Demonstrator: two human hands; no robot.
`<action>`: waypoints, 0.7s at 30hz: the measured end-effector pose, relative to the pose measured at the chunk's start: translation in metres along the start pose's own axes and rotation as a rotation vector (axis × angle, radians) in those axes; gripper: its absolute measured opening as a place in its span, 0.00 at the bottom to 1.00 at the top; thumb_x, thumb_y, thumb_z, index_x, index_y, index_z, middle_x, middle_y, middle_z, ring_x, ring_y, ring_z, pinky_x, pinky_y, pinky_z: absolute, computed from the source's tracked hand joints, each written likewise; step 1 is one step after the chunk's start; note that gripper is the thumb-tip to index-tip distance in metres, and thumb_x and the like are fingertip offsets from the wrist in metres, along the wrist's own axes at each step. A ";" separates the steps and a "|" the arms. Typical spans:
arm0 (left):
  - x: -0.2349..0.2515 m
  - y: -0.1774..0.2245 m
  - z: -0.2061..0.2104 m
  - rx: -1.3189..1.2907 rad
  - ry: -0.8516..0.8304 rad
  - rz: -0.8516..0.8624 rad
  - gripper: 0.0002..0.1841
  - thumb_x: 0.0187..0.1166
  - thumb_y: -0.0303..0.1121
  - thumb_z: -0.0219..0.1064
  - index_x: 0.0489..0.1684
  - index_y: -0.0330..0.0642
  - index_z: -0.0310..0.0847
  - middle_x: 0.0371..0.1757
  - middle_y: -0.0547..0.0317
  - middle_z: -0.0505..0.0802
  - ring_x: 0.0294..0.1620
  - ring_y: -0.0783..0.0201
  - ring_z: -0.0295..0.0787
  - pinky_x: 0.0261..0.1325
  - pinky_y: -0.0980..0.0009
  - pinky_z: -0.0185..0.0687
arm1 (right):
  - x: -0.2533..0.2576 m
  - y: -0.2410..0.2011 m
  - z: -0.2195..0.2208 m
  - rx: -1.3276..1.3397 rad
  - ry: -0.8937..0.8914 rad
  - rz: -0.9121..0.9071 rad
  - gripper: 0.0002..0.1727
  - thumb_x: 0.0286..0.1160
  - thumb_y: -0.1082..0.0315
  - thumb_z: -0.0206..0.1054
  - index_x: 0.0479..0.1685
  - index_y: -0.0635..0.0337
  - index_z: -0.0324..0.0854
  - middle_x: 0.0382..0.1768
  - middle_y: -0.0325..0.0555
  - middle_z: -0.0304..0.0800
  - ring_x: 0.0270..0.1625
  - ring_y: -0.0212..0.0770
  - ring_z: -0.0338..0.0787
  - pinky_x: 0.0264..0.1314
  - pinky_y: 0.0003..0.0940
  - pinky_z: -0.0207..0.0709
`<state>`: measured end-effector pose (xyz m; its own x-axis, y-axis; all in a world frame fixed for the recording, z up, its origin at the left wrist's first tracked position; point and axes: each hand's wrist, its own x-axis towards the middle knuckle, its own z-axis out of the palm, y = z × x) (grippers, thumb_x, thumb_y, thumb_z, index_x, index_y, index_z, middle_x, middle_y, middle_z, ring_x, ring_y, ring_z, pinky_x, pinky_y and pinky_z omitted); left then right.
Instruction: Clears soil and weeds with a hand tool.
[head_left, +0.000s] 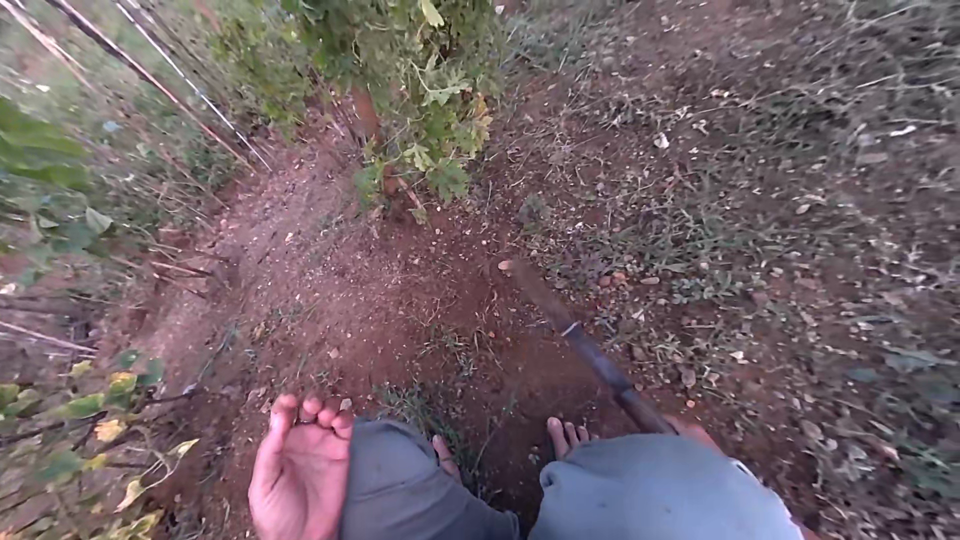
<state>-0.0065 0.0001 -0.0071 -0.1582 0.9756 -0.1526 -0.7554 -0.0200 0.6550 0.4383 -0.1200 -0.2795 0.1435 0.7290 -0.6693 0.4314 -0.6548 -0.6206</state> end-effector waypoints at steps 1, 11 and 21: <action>-0.001 0.001 0.000 -0.012 0.000 0.001 0.15 0.86 0.38 0.59 0.41 0.44 0.93 0.36 0.56 0.95 0.39 0.60 0.95 0.48 0.65 0.92 | 0.005 -0.013 0.006 0.112 0.053 0.120 0.22 0.69 0.68 0.80 0.59 0.70 0.84 0.43 0.60 0.91 0.45 0.50 0.90 0.56 0.53 0.82; -0.006 0.004 -0.003 -0.042 -0.010 0.002 0.14 0.85 0.38 0.60 0.42 0.44 0.92 0.35 0.55 0.94 0.38 0.60 0.94 0.47 0.66 0.91 | 0.017 -0.046 0.051 -0.420 -0.091 0.194 0.21 0.87 0.63 0.64 0.69 0.69 0.82 0.67 0.69 0.86 0.75 0.63 0.83 0.82 0.56 0.68; -0.010 0.007 -0.001 -0.099 -0.025 0.009 0.14 0.86 0.37 0.59 0.43 0.42 0.91 0.36 0.54 0.94 0.39 0.59 0.94 0.47 0.65 0.91 | 0.027 -0.111 0.066 0.597 0.105 0.313 0.15 0.79 0.77 0.65 0.61 0.65 0.70 0.18 0.38 0.74 0.13 0.32 0.78 0.19 0.29 0.82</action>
<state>-0.0109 -0.0103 -0.0019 -0.1503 0.9803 -0.1278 -0.8135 -0.0492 0.5795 0.3356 -0.0409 -0.2554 0.2799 0.4833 -0.8295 -0.2053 -0.8139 -0.5435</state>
